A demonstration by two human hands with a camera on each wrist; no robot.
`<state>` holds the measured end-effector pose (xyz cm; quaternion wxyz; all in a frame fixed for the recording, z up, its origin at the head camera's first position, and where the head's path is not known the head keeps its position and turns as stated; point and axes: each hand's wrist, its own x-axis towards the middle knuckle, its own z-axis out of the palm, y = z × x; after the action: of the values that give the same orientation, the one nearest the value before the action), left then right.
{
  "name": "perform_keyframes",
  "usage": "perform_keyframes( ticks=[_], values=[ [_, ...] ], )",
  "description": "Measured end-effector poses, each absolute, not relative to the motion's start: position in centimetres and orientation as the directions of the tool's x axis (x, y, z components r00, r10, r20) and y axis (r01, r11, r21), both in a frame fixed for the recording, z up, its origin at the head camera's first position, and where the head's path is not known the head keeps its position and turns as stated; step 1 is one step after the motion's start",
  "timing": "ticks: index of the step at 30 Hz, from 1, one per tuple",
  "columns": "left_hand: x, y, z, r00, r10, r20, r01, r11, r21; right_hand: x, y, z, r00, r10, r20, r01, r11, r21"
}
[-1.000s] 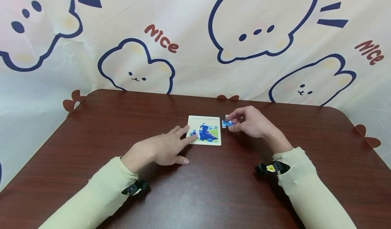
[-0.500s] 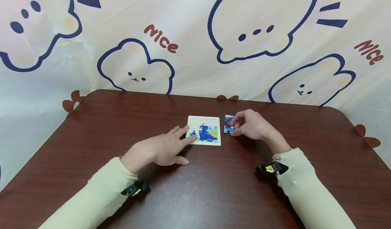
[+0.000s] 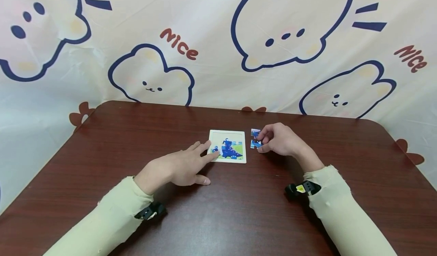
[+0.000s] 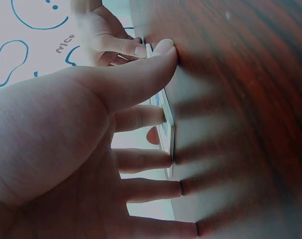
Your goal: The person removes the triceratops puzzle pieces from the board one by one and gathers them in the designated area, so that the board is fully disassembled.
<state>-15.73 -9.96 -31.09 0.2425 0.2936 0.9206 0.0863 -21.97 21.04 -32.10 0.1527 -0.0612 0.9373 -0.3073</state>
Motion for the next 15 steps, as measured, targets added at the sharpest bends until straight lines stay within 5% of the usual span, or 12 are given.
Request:
perform_keyframes(
  ticks=[15],
  values=[
    [-15.61, -9.90, -30.90, -0.721, 0.571, -0.391, 0.492, 0.820, 0.290, -22.05, 20.91, -32.19, -0.957, -0.201, -0.207, -0.027, 0.778, -0.628]
  ],
)
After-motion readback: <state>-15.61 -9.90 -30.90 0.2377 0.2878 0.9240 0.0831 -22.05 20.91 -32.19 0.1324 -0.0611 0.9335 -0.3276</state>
